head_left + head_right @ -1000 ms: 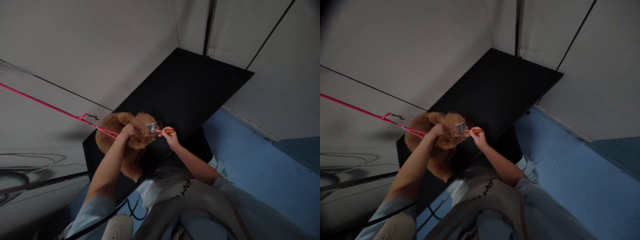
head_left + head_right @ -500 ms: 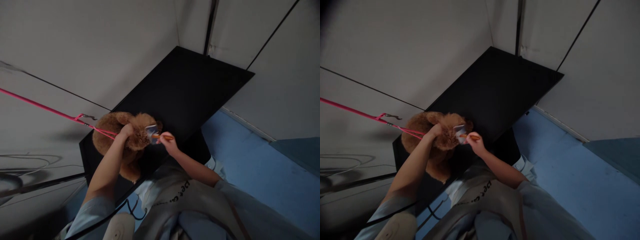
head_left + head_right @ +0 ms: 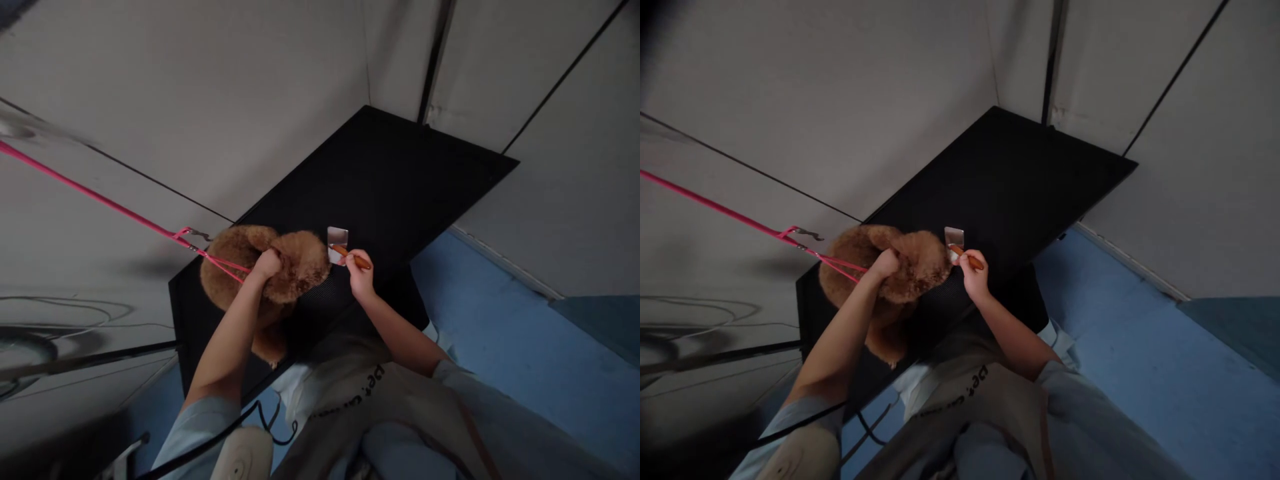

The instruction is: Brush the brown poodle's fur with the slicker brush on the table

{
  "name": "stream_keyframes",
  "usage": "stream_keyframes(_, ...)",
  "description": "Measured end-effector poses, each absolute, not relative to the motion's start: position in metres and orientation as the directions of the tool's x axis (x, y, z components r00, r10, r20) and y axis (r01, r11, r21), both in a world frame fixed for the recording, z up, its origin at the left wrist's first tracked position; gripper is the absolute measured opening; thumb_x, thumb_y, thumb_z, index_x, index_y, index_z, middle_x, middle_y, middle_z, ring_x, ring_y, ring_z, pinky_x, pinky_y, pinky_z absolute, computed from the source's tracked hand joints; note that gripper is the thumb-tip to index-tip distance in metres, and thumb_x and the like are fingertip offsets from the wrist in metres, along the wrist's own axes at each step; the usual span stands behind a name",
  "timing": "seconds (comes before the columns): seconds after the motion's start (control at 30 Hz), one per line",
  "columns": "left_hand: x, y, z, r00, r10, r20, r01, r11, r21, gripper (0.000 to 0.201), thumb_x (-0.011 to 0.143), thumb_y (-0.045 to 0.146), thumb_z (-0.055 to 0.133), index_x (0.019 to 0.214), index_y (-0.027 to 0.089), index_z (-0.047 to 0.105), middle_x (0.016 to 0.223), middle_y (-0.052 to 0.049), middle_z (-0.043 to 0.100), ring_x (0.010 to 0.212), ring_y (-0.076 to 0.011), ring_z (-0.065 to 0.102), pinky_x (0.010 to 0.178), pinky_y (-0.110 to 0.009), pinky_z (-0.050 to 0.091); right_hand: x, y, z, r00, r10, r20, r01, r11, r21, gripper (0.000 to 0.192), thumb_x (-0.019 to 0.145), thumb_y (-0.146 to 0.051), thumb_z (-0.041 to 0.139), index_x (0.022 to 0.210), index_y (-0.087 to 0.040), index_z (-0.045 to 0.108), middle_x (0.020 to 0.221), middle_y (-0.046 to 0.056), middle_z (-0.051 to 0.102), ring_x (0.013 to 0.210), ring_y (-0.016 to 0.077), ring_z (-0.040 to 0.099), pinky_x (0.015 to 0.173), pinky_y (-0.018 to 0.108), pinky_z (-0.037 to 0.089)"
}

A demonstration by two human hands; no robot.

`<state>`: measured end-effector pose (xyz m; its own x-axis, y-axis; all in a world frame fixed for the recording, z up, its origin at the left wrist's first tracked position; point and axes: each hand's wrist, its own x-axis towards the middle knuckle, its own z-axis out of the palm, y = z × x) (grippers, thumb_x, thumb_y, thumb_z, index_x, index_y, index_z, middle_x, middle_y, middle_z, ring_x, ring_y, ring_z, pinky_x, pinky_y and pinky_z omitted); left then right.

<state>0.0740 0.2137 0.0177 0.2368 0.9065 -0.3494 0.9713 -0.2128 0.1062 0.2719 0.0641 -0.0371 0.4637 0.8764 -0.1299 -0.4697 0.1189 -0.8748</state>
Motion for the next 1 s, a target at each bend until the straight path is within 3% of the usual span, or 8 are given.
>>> stream_keyframes(0.17,0.073,0.207,0.009,0.220,0.929,-0.298,0.968,-0.171,0.182,0.042,0.088,0.032,0.032,0.082,0.007,0.066,0.080,-0.014,0.067,0.075,-0.0197,0.063,0.067,-0.025,0.045,0.261,0.066,-0.031,0.032,0.999,-0.035,-0.465,-0.016,-0.885,0.029,0.075,-0.049,0.064,0.077,-0.021,0.056,0.055,-0.002,0.064,0.055,0.0162,0.064,0.059,0.029,0.050)
stream_keyframes(0.33,0.074,0.206,0.006,0.259,0.938,-0.230,0.936,-0.184,0.301,0.045,0.086,0.042,0.035,0.071,0.011,0.063,0.070,-0.010,0.065,0.064,-0.0173,0.058,0.063,-0.025,0.044,0.274,0.068,-0.023,0.487,0.871,-0.066,-0.353,0.128,-0.927,0.025,0.078,-0.046,0.062,0.081,-0.022,0.055,0.066,-0.001,0.067,0.067,0.0175,0.067,0.068,0.031,0.051)
stream_keyframes(0.4,0.076,0.207,0.006,0.265,0.935,-0.235,0.928,-0.182,0.325,0.044,0.086,0.043,0.037,0.072,0.011,0.063,0.070,-0.010,0.065,0.064,-0.0182,0.059,0.064,-0.027,0.044,0.269,0.061,-0.020,0.419,0.908,-0.026,-0.322,0.122,-0.939,0.023,0.078,-0.043,0.063,0.080,-0.022,0.056,0.067,-0.001,0.067,0.066,0.0170,0.067,0.066,0.030,0.051)
stream_keyframes(0.53,0.077,0.207,0.012,0.217,0.929,-0.298,0.876,-0.051,0.480,0.063,0.089,0.055,0.026,0.084,0.008,0.067,0.085,-0.014,0.070,0.080,-0.0229,0.064,0.072,-0.029,0.047,0.256,0.060,-0.026,-0.004,1.000,-0.019,-0.392,-0.019,-0.920,0.025,0.076,-0.044,0.064,0.078,-0.020,0.057,0.061,-0.001,0.066,0.058,0.0162,0.066,0.060,0.029,0.050)
stream_keyframes(0.63,0.075,0.205,0.019,0.210,0.925,-0.318,0.801,0.024,0.598,0.076,0.089,0.063,0.015,0.099,0.009,0.067,0.103,-0.013,0.069,0.098,-0.0238,0.063,0.083,-0.029,0.047,0.279,0.072,-0.031,0.287,0.955,-0.076,-0.418,0.053,-0.907,0.026,0.076,-0.044,0.064,0.080,-0.020,0.055,0.060,-0.002,0.066,0.061,0.0165,0.067,0.067,0.031,0.051)
stream_keyframes(0.77,0.081,0.201,0.020,0.282,0.914,-0.291,0.864,-0.110,0.492,0.068,0.083,0.068,0.034,0.100,0.011,0.066,0.100,-0.012,0.069,0.093,-0.0263,0.063,0.082,-0.032,0.046,0.298,0.061,-0.023,0.564,0.825,-0.003,-0.293,0.196,-0.936,0.022,0.077,-0.041,0.065,0.079,-0.022,0.055,0.068,-0.001,0.068,0.068,0.0169,0.068,0.073,0.032,0.052)
stream_keyframes(0.9,0.090,0.199,0.017,0.281,0.918,-0.278,0.939,-0.204,0.276,0.063,0.082,0.066,0.038,0.096,0.011,0.067,0.094,-0.015,0.069,0.087,-0.0287,0.064,0.075,-0.033,0.046,0.263,0.039,-0.022,0.095,0.995,0.008,-0.345,0.041,-0.938,0.022,0.075,-0.043,0.066,0.077,-0.022,0.058,0.066,0.000,0.068,0.062,0.0169,0.067,0.065,0.032,0.053)
stream_keyframes(1.0,0.091,0.199,0.015,0.277,0.925,-0.260,0.956,-0.238,0.172,0.059,0.087,0.058,0.034,0.101,0.011,0.067,0.099,-0.018,0.069,0.092,-0.0303,0.064,0.075,-0.033,0.046,0.264,0.048,-0.034,0.168,0.981,-0.094,-0.444,-0.010,-0.896,0.027,0.073,-0.046,0.066,0.076,-0.021,0.057,0.063,0.000,0.068,0.064,0.0173,0.067,0.067,0.032,0.053)
